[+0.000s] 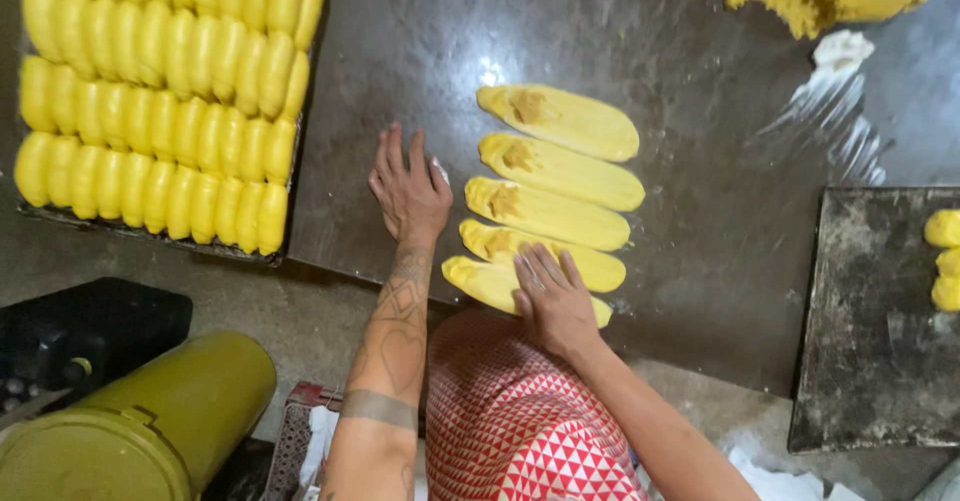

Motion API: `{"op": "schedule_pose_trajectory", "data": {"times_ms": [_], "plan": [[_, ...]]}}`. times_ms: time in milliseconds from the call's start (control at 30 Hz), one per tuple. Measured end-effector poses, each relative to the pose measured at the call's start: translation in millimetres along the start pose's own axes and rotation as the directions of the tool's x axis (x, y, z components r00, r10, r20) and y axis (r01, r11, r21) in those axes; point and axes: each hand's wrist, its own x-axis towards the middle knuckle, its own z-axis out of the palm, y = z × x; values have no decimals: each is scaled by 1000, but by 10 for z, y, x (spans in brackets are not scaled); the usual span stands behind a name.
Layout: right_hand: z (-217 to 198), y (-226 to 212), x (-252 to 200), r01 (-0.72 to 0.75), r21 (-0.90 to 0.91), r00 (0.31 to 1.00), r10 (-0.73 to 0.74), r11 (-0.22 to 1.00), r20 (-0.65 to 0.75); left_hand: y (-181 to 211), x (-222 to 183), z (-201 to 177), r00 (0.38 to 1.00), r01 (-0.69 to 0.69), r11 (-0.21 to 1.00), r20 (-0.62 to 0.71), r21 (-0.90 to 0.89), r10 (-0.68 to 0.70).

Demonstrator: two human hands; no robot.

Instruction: The person prepares bread dough by hand, stretching and folding individual portions on a large table, and placing the shaped dough onto a tray.

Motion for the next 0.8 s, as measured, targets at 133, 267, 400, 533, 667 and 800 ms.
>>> {"op": "schedule_pose_trajectory", "data": {"times_ms": [133,267,400,533,667,800], "plan": [[-55,424,-64,-179,166,983,181,970,0,28,-71,-27,998,39,998,55,40,-41],[-357,1526,324,-258,84,921,271,962,-281,55,-50,-31,999,12,999,53,49,-15],[-617,2729,855,-321,-65,882,273,945,-385,81,-37,-25,999,9,995,38,99,-13],[-635,3663,1323,-339,-206,908,263,918,-325,107,-39,-28,1000,16,996,16,88,-18],[-473,4119,1627,-343,-244,922,277,907,-271,142,-22,-36,1000,6,993,27,118,-9],[-238,4250,1591,-360,-359,921,265,861,-287,160,-12,-49,999,26,993,44,115,-31]]}}
